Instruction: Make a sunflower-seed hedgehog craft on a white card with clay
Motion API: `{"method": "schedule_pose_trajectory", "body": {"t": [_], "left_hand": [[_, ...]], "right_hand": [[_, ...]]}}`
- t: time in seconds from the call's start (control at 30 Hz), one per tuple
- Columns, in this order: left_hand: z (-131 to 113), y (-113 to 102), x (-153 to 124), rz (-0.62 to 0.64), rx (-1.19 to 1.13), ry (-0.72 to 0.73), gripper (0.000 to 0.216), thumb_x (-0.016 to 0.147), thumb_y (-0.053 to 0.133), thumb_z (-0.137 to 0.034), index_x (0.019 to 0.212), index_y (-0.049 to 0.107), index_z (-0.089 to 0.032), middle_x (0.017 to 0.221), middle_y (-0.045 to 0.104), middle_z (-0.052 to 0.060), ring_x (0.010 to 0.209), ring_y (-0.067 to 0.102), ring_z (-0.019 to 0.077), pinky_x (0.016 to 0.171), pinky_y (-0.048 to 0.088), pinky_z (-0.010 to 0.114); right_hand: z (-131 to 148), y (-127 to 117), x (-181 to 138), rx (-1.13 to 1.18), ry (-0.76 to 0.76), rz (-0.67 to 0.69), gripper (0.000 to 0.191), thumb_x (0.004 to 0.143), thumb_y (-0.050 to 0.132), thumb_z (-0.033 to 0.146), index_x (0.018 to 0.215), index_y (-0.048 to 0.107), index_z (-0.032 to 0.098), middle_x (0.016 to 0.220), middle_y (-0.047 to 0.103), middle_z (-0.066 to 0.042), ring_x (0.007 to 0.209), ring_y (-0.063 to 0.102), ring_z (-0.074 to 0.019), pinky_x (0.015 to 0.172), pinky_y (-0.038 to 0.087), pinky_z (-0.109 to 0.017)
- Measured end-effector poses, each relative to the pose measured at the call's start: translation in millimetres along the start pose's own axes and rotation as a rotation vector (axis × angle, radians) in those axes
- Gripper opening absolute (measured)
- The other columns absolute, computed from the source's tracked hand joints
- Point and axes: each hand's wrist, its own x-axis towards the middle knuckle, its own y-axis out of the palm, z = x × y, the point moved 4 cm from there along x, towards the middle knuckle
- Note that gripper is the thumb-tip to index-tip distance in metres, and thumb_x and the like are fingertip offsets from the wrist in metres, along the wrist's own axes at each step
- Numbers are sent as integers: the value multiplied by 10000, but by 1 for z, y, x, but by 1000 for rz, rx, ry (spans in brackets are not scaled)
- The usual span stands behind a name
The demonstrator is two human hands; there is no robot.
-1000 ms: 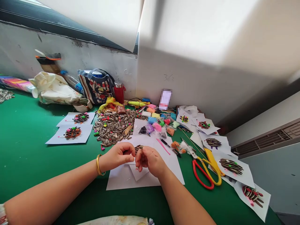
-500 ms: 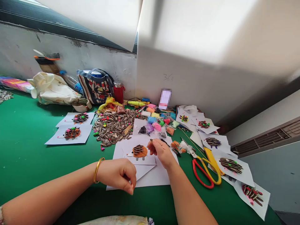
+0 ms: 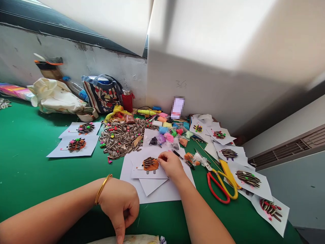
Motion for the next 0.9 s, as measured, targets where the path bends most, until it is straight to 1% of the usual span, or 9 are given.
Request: {"method": "schedule_pose_trajectory", "body": {"t": [0.13, 0.3, 0.37, 0.43, 0.53, 0.6, 0.67, 0.77, 0.9], "left_hand": [[0, -5, -5, 79, -63, -52, 95, 694, 781, -268, 643, 707, -237, 445, 511, -61, 429, 445, 103, 432, 337, 233], [8, -13, -9, 35, -216, -41, 180, 745, 732, -321, 644, 666, -187, 586, 598, -10, 526, 482, 109, 486, 355, 230], [14, -21, -6, -127, -239, -13, 245, 751, 722, -371, 638, 636, -171, 581, 556, -17, 538, 454, 101, 509, 351, 228], [23, -33, -4, -414, -282, -31, 309, 732, 728, -419, 633, 594, -158, 584, 511, -28, 550, 420, 94, 521, 343, 222], [36, -50, -8, -904, -230, -168, 290, 741, 703, -427, 708, 603, -157, 613, 465, -44, 565, 377, 91, 515, 304, 215], [39, -55, -12, -1087, -95, -259, 244, 732, 705, -398, 779, 639, -168, 613, 428, -56, 576, 361, 96, 521, 284, 216], [41, -57, -13, -1152, -2, -318, 258, 719, 713, -381, 885, 669, -188, 600, 396, -68, 572, 355, 101, 523, 273, 219], [46, -55, -11, -1130, 19, -328, 349, 728, 710, -401, 1025, 683, -218, 594, 421, -71, 562, 381, 105, 520, 277, 222], [48, -54, -8, -1075, 69, -288, 197, 797, 648, -376, 811, 718, -193, 691, 603, -14, 646, 505, 123, 585, 360, 230]], "right_hand": [[2, 3, 1, -8, -8, 30, 170, 799, 549, 271, 811, 698, 190, 831, 703, -45, 775, 620, -193, 715, 444, -315], [1, 3, 1, 14, -20, -7, 166, 798, 551, 282, 808, 681, 178, 817, 681, -44, 757, 601, -185, 709, 446, -310], [1, 0, 0, 53, -35, -65, 163, 797, 564, 306, 801, 665, 178, 809, 662, -40, 739, 581, -178, 694, 446, -302], [2, -3, -2, 144, -53, -107, 164, 795, 580, 331, 796, 647, 181, 797, 642, -33, 718, 562, -169, 673, 447, -292], [8, -4, -5, 305, -92, -105, 151, 796, 599, 336, 783, 630, 189, 787, 619, -24, 703, 548, -158, 654, 448, -277], [14, -1, -9, 382, -118, -80, 131, 800, 608, 322, 781, 629, 194, 785, 611, -20, 702, 549, -154, 645, 450, -271], [21, 3, -13, 450, -129, -38, 116, 807, 612, 311, 786, 625, 197, 777, 606, -16, 698, 556, -150, 630, 456, -266], [31, 9, -20, 517, -125, 22, 115, 816, 611, 309, 784, 610, 199, 765, 599, -11, 681, 565, -144, 604, 462, -261], [39, 11, -23, 473, -156, 34, 118, 809, 611, 309, 773, 609, 197, 761, 595, -12, 673, 553, -139, 602, 455, -259]]}}
